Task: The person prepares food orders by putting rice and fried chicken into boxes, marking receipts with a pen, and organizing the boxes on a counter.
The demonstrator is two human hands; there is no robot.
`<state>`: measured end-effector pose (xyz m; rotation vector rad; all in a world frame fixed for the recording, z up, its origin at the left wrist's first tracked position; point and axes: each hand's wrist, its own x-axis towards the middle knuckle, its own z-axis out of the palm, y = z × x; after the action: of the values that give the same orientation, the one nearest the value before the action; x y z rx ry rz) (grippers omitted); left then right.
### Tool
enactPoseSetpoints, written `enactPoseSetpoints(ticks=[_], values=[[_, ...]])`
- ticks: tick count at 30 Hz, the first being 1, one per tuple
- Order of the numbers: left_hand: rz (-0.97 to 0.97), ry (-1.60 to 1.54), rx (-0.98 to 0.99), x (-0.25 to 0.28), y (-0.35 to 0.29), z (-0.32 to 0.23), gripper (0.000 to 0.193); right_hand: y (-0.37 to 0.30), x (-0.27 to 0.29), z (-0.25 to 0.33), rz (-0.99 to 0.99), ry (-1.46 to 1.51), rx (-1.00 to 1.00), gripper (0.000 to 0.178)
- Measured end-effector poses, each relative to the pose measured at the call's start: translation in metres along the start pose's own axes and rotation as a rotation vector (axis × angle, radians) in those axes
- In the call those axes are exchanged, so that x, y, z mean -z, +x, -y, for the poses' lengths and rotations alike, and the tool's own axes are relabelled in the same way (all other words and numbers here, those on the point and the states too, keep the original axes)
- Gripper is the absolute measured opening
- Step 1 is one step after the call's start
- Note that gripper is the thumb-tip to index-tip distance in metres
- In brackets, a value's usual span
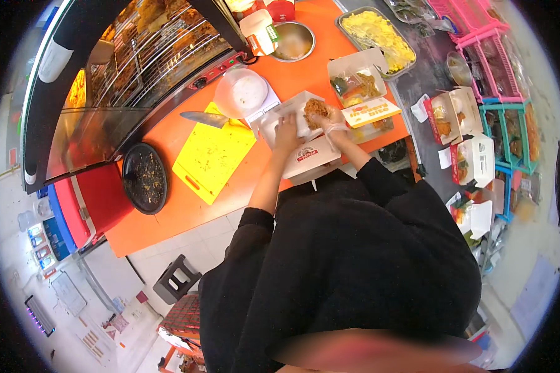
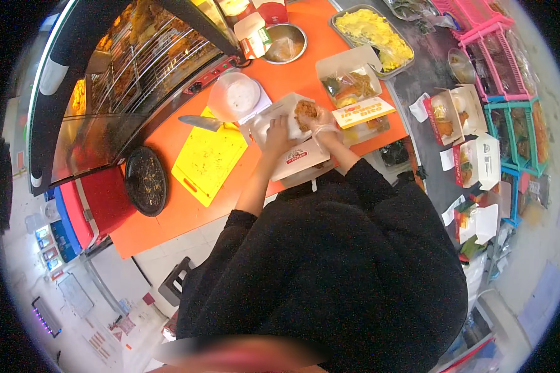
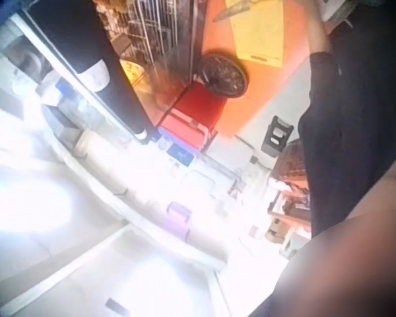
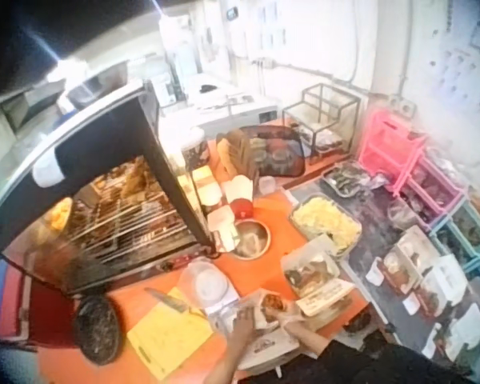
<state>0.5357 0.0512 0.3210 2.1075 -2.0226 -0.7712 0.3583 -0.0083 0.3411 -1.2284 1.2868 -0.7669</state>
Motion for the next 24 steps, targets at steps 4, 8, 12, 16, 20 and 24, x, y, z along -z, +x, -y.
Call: enactPoseSetpoints(ticks=[4, 8, 12, 16, 20, 24], values=[[-0.073, 0.008, 0.075, -0.001, -0.028, 0.030, 0.105, -0.010, -0.003, 0.023, -0.084, -0.200, 0.033, 0.040], [-0.167, -0.076, -0.022, -0.007, -0.033, 0.043, 0.102, -0.011, -0.010, 0.036, 0.057, -0.491, 0.280, 0.042], [-0.215, -0.033, -0.017, -0.012, -0.033, 0.029, 0.102, -0.004, -0.038, 0.013, 0.050, -0.930, 0.186, 0.044], [-0.263, -0.298, -0.103, -0.011, -0.023, 0.034, 0.097, -0.008, -0.083, -0.016, -0.097, -1.088, 0.459, 0.045], [-0.263, -0.238, -0.075, 0.002, -0.063, 0.067, 0.083, -0.052, -0.118, -0.011, 0.179, -1.039, 0.386, 0.042], [-0.337, -0.791, -0.110, 0.203, -0.095, 0.023, 0.037, -0.064, -0.054, 0.012, 0.130, -1.019, 0.374, 0.040]])
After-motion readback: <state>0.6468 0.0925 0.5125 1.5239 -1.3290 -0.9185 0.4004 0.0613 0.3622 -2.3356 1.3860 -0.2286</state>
